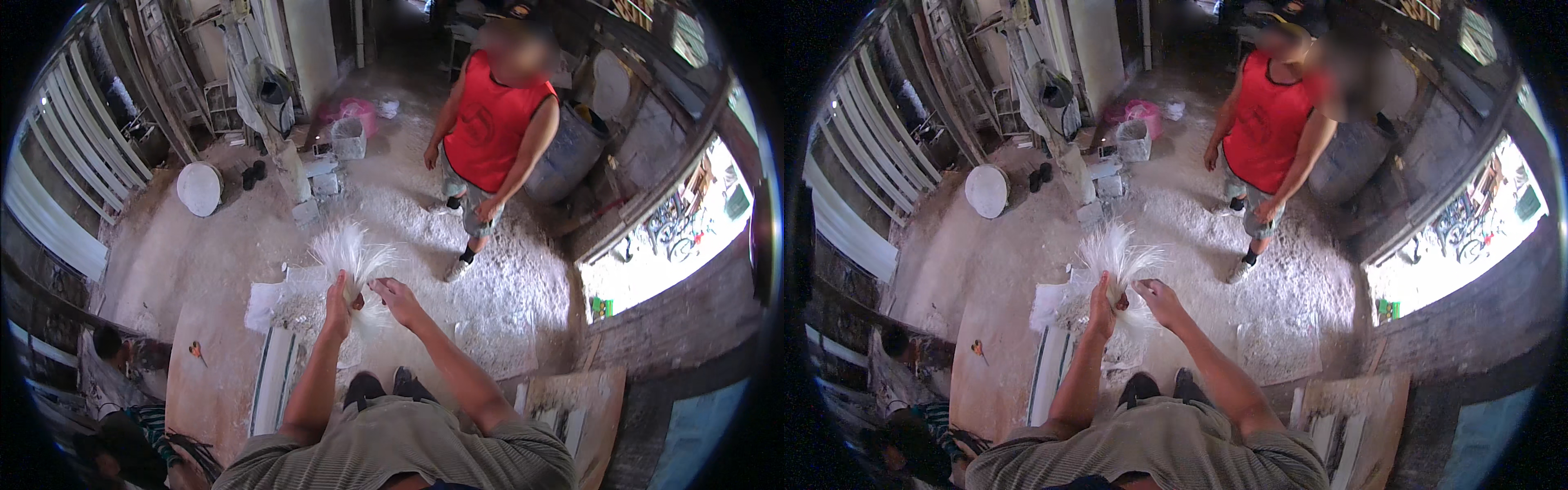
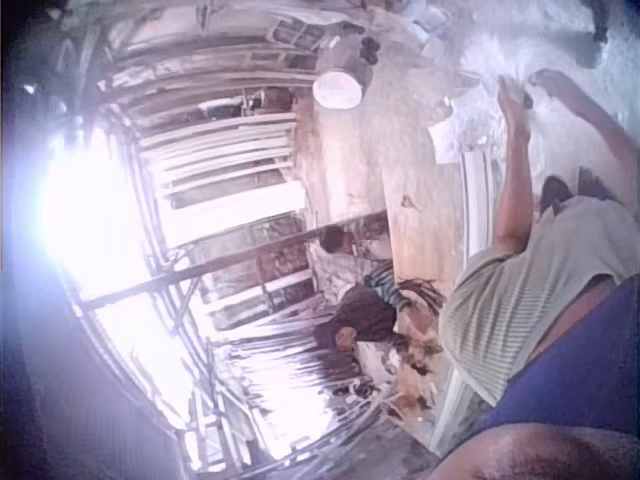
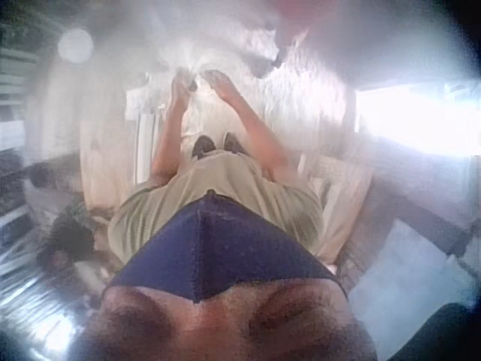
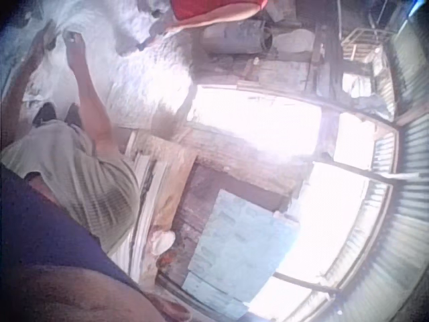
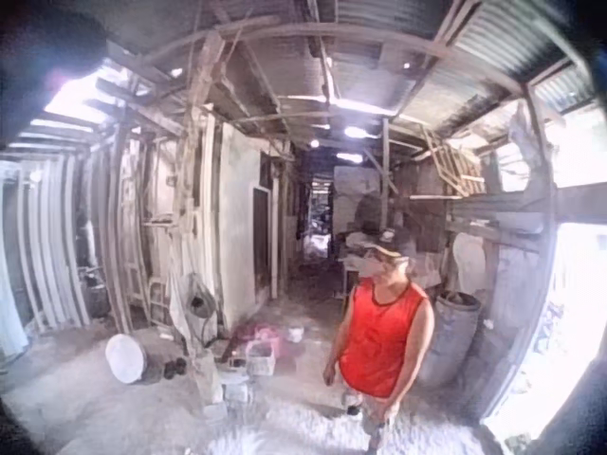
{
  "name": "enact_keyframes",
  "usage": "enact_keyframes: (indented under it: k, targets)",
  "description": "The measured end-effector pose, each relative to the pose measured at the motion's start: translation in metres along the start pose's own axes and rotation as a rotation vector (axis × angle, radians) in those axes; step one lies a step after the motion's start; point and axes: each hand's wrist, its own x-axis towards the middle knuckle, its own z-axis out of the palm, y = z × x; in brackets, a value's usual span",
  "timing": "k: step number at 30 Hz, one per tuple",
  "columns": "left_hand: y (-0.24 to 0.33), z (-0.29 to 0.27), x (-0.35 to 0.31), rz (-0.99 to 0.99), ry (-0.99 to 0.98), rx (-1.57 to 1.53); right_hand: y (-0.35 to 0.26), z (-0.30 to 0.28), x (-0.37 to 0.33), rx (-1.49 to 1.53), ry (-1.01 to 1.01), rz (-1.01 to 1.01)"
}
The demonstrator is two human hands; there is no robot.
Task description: The person pulls white fibrous strands from a bundle, separates them, and lays them in parallel lines along a long wooden mold. They smooth and press the fibers into place by hand, repeating the process along the length of the mold.
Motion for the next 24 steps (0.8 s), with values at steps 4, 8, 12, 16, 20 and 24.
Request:
enact_keyframes:
  k: [4,8,12,16,20,24]
  targets:
    - [0.026,0.002,0.093,-0.031,-0.036,0.188,-0.006,-0.003,0.138,-0.065,-0.037,0.222]
    - [0.045,-0.004,0.192,-0.007,0.007,0.241,-0.014,0.001,0.246,-0.069,-0.009,0.078]
    - [0.062,-0.025,0.315,-0.006,-0.047,0.311,-0.030,-0.005,0.348,0.111,0.018,0.053]
    - [0.093,-0.010,0.435,0.028,-0.173,0.203,-0.047,-0.031,0.464,0.182,0.068,0.125]
    - [0.135,0.011,0.544,0.049,-0.161,0.225,-0.069,-0.060,0.572,0.095,0.165,0.040]
    - [0.130,0.008,0.682,0.097,-0.123,0.209,-0.062,-0.076,0.688,0.251,0.219,-0.112]
